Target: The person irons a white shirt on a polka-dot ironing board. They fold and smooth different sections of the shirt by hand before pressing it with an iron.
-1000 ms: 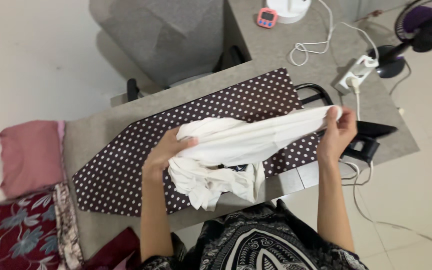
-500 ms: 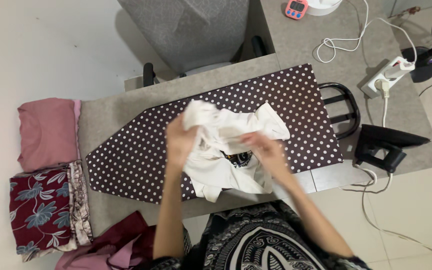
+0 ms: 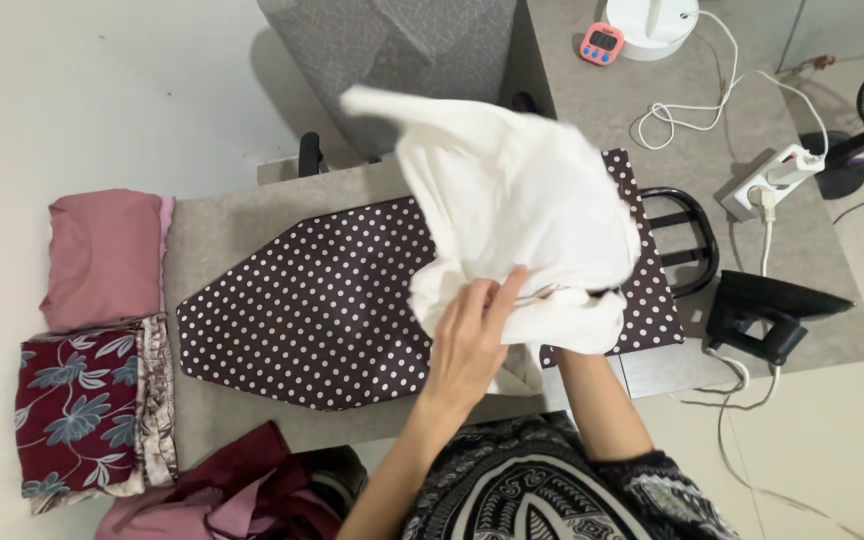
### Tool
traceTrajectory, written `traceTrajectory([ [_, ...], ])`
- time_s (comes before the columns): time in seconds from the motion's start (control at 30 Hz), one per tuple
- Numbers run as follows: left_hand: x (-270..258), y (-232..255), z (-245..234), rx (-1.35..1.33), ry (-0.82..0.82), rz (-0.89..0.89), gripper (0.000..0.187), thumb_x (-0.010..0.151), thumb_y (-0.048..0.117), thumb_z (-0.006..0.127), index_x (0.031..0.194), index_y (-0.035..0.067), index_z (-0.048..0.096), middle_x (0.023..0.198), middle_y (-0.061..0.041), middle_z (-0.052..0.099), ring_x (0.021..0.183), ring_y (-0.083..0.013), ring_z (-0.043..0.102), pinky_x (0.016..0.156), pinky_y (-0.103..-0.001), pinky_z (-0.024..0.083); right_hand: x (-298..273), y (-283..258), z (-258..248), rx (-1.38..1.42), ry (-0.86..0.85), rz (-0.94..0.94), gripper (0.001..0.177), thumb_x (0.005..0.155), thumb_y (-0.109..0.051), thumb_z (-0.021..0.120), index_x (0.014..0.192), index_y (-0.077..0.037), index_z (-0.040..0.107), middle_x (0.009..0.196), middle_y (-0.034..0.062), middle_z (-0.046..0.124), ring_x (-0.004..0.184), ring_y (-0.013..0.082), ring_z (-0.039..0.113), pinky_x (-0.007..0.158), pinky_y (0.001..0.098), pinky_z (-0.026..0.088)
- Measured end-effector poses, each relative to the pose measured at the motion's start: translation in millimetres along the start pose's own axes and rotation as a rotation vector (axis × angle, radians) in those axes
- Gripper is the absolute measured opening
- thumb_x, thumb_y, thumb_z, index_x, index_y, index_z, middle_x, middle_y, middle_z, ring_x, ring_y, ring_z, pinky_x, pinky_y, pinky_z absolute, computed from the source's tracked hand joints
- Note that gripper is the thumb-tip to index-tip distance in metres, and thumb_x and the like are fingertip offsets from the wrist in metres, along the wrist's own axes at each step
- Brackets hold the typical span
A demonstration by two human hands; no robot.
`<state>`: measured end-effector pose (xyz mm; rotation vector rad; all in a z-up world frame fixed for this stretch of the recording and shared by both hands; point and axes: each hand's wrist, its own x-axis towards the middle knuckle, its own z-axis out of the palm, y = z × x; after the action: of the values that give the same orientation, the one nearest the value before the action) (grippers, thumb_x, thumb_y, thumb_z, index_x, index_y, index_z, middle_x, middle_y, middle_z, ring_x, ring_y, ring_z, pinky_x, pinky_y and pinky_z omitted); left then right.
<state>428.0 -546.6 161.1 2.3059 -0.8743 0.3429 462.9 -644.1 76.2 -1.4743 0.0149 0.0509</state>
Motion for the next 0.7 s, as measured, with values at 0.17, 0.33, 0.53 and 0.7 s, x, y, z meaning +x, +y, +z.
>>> traceTrajectory([
  [0.17, -20.6, 32.4, 34.0, -0.651, -0.156, -0.043, 0.041, 0.091, -0.001, 0.072, 0.13, 0.009, 0.069, 0.126, -0.013, 0.072, 0.109, -0.0253, 0.073, 0.091, -0.033, 0.062, 0.9, -2.3, -9.4, 0.007, 0.001, 0.007, 0.04, 0.097, -0.011, 0.058, 0.136, -0.008, 0.062, 0.134, 0.0082, 0.064, 0.119, 0.0186, 0.062, 0.093, 0.031, 0.055],
  [0.33, -21.1, 57.0, 14.7, -0.822, -0.384, -0.033, 0.04, 0.086, -0.002, 0.072, 0.126, 0.001, 0.067, 0.121, -0.016, 0.073, 0.109, -0.0278, 0.073, 0.094, -0.037, 0.06, -0.5, -1.6, -12.1, 0.03, 0.007, 0.023, 0.046, 0.095, -0.008, 0.059, 0.14, -0.008, 0.059, 0.136, 0.0079, 0.062, 0.119, 0.0178, 0.06, 0.092, 0.0307, 0.055],
  [0.53, -0.3, 27.8, -7.9, -0.909, -0.7, -0.357, 0.055, 0.087, -0.005, 0.063, 0.14, 0.007, 0.055, 0.127, -0.015, 0.068, 0.105, -0.0252, 0.071, 0.089, -0.033, 0.06, -2.7, 4.4, -11.2, 0.08, -0.003, 0.052, 0.053, 0.093, -0.005, 0.061, 0.146, -0.007, 0.055, 0.138, 0.0076, 0.059, 0.119, 0.0167, 0.057, 0.091, 0.0305, 0.054],
  [0.7, -5.3, -92.2, -34.9, -1.093, -0.042, -0.38, 0.06, 0.085, -0.01, 0.056, 0.144, -0.006, 0.046, 0.148, -0.017, 0.049, 0.143, -0.0244, 0.044, 0.12, -0.034, 0.035, -17.5, 27.2, -16.8, 0.145, -0.057, 0.107, 0.06, 0.091, -0.003, 0.062, 0.15, -0.006, 0.052, 0.139, 0.0074, 0.057, 0.119, 0.0159, 0.055, 0.091, 0.0302, 0.054],
])
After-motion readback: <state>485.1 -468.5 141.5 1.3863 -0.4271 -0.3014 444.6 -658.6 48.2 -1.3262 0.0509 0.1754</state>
